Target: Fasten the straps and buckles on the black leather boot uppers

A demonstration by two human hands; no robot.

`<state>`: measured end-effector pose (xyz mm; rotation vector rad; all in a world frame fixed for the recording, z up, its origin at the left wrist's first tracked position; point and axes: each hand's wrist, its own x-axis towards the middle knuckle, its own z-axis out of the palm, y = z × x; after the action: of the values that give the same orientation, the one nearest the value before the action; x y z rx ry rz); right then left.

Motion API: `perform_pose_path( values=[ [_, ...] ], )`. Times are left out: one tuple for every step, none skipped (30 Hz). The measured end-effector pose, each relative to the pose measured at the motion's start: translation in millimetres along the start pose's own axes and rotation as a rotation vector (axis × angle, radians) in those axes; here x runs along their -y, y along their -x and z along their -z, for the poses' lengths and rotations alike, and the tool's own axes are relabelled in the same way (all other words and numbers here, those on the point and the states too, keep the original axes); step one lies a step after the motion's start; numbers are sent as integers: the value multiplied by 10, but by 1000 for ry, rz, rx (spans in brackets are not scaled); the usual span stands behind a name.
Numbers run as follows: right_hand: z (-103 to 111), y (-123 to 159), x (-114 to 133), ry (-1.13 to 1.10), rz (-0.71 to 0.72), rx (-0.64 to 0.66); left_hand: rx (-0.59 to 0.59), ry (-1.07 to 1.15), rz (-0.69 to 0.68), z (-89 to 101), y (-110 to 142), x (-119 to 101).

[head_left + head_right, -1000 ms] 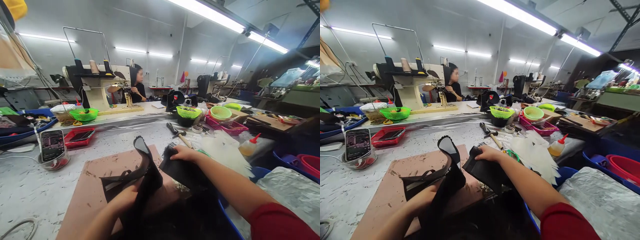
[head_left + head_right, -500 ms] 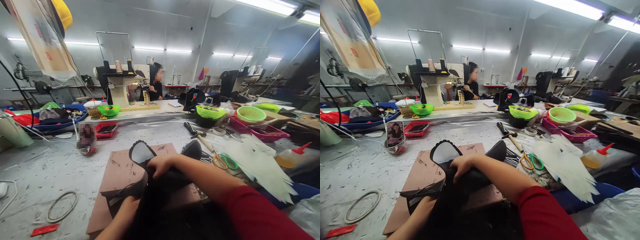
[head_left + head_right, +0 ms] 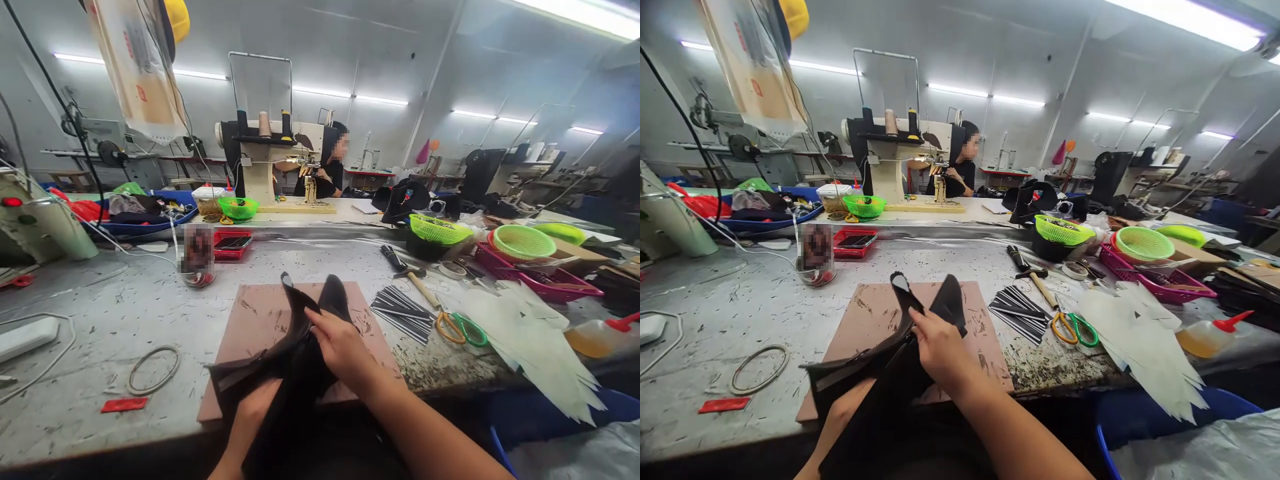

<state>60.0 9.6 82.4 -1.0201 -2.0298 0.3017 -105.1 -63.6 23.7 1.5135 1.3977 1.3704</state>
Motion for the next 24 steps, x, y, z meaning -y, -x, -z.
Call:
perform_pose_path(
  values=[
    [-2,15,-51,-27,-8,-49,-22,25,41,58,64,-6],
    [-4,27,-97,-47,-17,-92,-51,53,89,112,116,-6],
    [-7,38,-136,-64,-26,-124,-89,80,137,160,154,1],
    [-12,47,-169,-76,-34,-145,-132,102,177,198,181,17],
    [-19,56,-195,-82,-39,-157,-168,125,207,224,198,42],
    [-27,65,-214,-75,-42,-159,-194,160,238,238,208,74],
    [-33,74,-222,-49,-47,-158,-206,212,282,239,212,111],
    [-38,85,-217,2,-54,-159,-205,277,330,231,213,150],
    [-40,96,-196,78,-58,-167,-191,340,367,215,213,189],
    [-41,106,-157,171,-48,-184,-171,384,384,193,212,226],
    [-44,113,-101,262,-2,-189,-151,399,380,169,211,262],
    [-52,117,-28,331,97,-154,-133,380,356,143,212,295],
    [-69,114,56,369,253,-62,-125,330,318,118,214,326],
    [-97,101,147,377,445,83,-142,258,268,97,216,356],
    [-136,79,237,369,632,251,-172,174,212,83,218,384],
    [-183,46,322,363,784,412,-210,88,155,78,217,405],
    [-230,2,396,370,883,545,-246,8,102,87,214,417],
    [-271,-50,456,383,935,631,-267,-61,56,113,207,414],
    [-298,-105,501,384,956,661,-270,-112,23,158,196,390],
    [-307,-159,532,359,976,641,-266,-150,-2,222,181,339],
    [-294,-205,549,301,995,575,-264,-181,-32,301,162,258],
    [-261,-239,556,211,1006,464,-280,-202,-82,390,138,144],
    [-212,-255,556,95,995,309,-303,-214,-151,484,109,0],
    [-153,-252,552,-32,964,134,-312,-222,-255,574,74,-171]
  ],
)
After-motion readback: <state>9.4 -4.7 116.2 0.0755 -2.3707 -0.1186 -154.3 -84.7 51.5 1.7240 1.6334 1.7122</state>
